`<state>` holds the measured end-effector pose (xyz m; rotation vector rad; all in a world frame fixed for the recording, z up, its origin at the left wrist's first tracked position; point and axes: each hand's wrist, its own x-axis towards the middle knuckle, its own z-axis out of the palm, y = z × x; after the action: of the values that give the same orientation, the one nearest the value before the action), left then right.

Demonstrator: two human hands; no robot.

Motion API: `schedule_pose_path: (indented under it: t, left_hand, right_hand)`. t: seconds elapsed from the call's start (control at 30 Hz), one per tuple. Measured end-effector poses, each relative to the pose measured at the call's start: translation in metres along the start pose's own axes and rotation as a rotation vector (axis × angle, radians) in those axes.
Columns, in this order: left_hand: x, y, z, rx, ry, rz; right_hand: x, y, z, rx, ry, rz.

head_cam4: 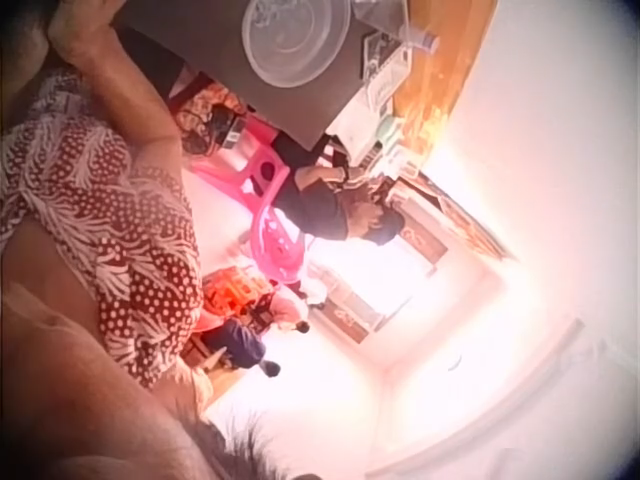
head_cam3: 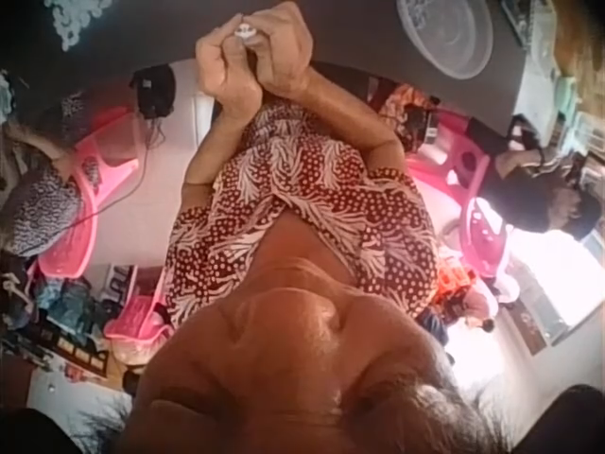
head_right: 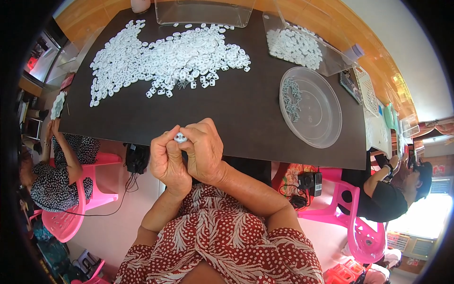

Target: Manually assemble small white plastic electrical connector components by hand.

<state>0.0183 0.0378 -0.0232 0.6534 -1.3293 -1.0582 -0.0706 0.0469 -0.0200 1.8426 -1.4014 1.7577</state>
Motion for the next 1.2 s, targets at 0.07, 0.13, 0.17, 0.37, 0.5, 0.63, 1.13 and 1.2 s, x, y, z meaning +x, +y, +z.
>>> schedule_pose_path:
  t: [0.07,0.13,0.17,0.37,0.5,0.63,1.13,1.2]
  left_hand:
    - [0.001,-0.001,0.000,0.013,0.008,0.014]
    - [0.000,-0.002,-0.001,-0.036,0.001,-0.004]
    - [-0.001,-0.002,-0.001,-0.035,0.002,-0.004]
    - [0.004,0.000,0.001,0.006,-0.013,-0.015]
    - [0.009,0.002,0.006,-0.031,-0.041,-0.155]
    - [0.013,0.004,0.009,0.051,-0.105,-0.180]
    - [0.049,-0.035,0.002,0.157,-0.247,-0.239]
    - [0.054,-0.040,0.002,0.186,-0.284,-0.213]
  right_hand:
    - [0.001,0.000,0.000,0.011,-0.010,-0.003]
    - [-0.003,0.001,-0.001,0.023,-0.032,0.020]
    - [-0.005,0.001,-0.001,0.035,-0.054,0.043]
    - [0.001,0.001,-0.001,0.005,-0.005,0.043]
    - [0.004,0.005,-0.008,-0.012,-0.009,0.142]
    - [0.005,0.009,-0.023,-0.037,-0.040,0.141]
    - [0.152,0.158,-0.178,-0.790,0.082,0.119]
    - [0.167,0.179,-0.192,-0.886,0.064,0.128]
